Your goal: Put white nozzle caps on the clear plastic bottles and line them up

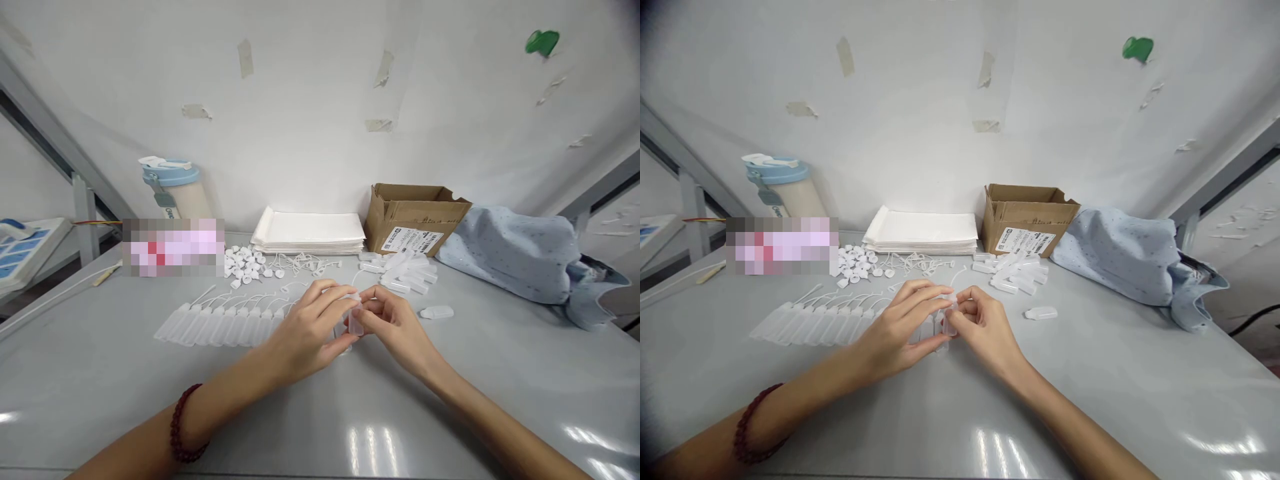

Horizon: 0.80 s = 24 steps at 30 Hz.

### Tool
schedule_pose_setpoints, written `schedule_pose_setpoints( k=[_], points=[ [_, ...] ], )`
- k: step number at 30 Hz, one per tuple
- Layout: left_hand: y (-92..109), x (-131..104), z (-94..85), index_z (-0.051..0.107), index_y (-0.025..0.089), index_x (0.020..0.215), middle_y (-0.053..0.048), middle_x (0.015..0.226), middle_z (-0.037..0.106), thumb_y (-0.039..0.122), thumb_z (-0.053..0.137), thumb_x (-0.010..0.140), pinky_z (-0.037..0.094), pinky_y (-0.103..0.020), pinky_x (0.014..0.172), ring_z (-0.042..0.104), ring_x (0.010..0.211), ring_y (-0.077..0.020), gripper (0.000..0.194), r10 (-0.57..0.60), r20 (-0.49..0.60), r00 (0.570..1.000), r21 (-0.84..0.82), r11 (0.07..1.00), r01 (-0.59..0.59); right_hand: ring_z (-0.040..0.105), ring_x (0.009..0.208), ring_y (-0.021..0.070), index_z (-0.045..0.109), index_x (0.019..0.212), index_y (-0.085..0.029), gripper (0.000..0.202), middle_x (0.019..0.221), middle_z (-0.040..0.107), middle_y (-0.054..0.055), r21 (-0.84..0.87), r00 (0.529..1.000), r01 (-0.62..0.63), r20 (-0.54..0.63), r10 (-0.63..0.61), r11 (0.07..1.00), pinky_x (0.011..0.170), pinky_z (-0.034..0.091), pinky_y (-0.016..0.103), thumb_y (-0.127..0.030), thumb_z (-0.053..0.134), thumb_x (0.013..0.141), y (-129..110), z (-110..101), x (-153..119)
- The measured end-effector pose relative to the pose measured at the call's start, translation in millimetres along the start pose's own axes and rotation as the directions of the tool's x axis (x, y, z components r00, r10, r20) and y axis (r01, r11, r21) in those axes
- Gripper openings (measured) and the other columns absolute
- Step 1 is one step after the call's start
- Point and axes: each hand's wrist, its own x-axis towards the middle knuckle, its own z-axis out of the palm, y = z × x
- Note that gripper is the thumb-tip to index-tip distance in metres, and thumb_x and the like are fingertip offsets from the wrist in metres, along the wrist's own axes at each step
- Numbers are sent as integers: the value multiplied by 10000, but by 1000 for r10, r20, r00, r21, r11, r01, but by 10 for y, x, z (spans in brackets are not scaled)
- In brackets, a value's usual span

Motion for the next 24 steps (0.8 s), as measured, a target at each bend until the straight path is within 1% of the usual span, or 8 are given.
schedule_pose_setpoints(
  k=[2, 4, 7, 10, 14, 19, 24],
  points=[
    [22, 0, 13, 517, 154, 1180, -131, 1194, 593, 222, 604, 861, 475, -462, 911, 494, 1093, -268, 338, -18, 17, 1000, -9, 1000, 18, 578, 542, 155, 534, 738, -187, 144, 561, 588, -22, -36, 1000, -5, -24, 4, 999, 548, 474, 290, -329, 552, 756, 8, -22, 23],
    [39, -1, 23, 518, 159, 1182, -134, 1192, 596, 241, 623, 847, 478, -466, 896, 498, 1080, -273, 361, -36, 33, 999, -13, 999, 36, 572, 479, 155, 535, 674, -183, 222, 538, 583, -6, -24, 999, -18, -49, 17, 1000, 490, 436, 278, -369, 457, 767, 18, -64, 58],
    [50, -5, 41, 534, 161, 1145, -122, 1196, 602, 253, 655, 820, 488, -454, 864, 498, 1051, -276, 359, -57, 64, 996, -9, 998, 57, 556, 400, 153, 546, 679, -178, 304, 543, 620, 24, 25, 989, -42, -138, 45, 999, 439, 387, 277, -411, 376, 773, 28, -154, 123],
    [56, -9, 63, 540, 156, 1119, -109, 1202, 609, 256, 682, 797, 489, -449, 835, 485, 1028, -281, 366, -78, 111, 991, 12, 997, 77, 543, 385, 150, 549, 704, -179, 301, 539, 638, 29, 58, 974, -37, -220, 48, 998, 442, 386, 281, -425, 399, 790, 17, -248, 171],
    [79, -5, 84, 521, 146, 1123, -94, 1188, 621, 245, 705, 776, 470, -456, 840, 457, 1043, -293, 405, -118, 191, 975, 46, 993, 111, 542, 398, 146, 558, 703, -176, 296, 548, 649, 29, 63, 969, -1, -247, 17, 998, 462, 393, 282, -407, 413, 821, -22, -316, 183],
    [105, 26, 101, 511, 166, 1091, -84, 1086, 638, 254, 725, 748, 453, -456, 820, 460, 1041, -304, 415, -199, 246, 949, 56, 980, 192, 538, 401, 144, 559, 696, -175, 317, 540, 640, 25, 60, 968, 24, -252, -8, 998, 473, 388, 285, -419, 412, 833, -74, -293, 151],
    [99, 25, 122, 515, 155, 1073, -97, 1011, 638, 292, 728, 746, 443, -458, 817, 471, 1041, -312, 414, -210, 262, 942, 64, 978, 201, 531, 400, 143, 559, 694, -172, 349, 538, 634, 28, 54, 965, 38, -261, -23, 998, 478, 380, 288, -467, 427, 825, -102, -271, 133]
  ],
)
